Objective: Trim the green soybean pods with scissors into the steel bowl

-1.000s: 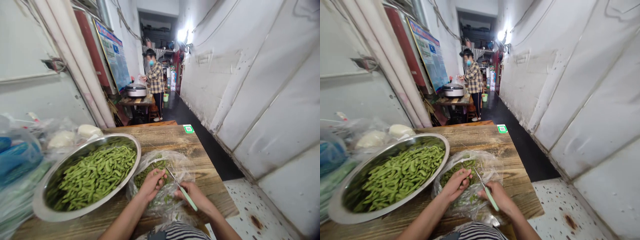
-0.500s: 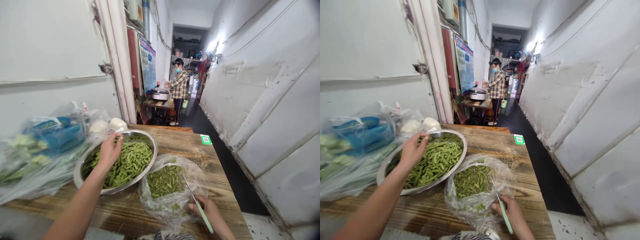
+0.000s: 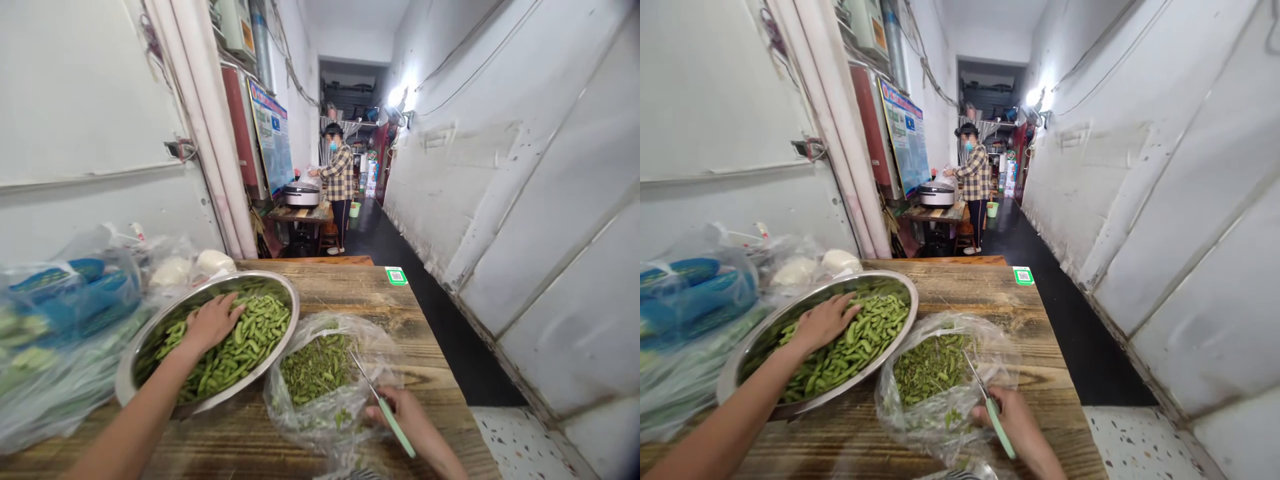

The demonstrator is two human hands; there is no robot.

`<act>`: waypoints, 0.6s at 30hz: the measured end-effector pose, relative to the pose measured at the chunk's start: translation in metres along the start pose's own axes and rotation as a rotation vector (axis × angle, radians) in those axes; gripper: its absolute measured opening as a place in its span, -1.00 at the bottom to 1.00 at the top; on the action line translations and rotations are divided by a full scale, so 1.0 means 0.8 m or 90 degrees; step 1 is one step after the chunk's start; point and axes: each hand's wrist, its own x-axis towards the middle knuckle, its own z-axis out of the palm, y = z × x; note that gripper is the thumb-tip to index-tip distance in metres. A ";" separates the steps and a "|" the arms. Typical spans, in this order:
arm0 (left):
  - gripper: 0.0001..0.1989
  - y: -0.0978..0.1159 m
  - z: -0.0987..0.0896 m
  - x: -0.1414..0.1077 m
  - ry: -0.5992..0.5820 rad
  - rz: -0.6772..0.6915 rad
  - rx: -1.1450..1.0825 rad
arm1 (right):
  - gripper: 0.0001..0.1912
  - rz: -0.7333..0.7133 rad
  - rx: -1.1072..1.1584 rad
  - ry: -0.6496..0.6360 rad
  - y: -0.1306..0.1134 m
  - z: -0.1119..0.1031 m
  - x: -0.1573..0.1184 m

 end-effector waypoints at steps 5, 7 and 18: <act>-0.47 0.039 -0.003 -0.043 -0.036 0.355 -0.045 | -0.66 0.010 0.005 -0.005 -0.002 -0.002 -0.001; -0.57 0.045 0.003 -0.054 -0.064 0.440 -0.024 | -0.69 0.006 0.018 -0.002 -0.001 -0.001 0.003; -0.57 0.001 0.001 0.007 0.036 0.212 0.111 | -0.75 0.048 -0.087 0.043 0.009 0.014 0.019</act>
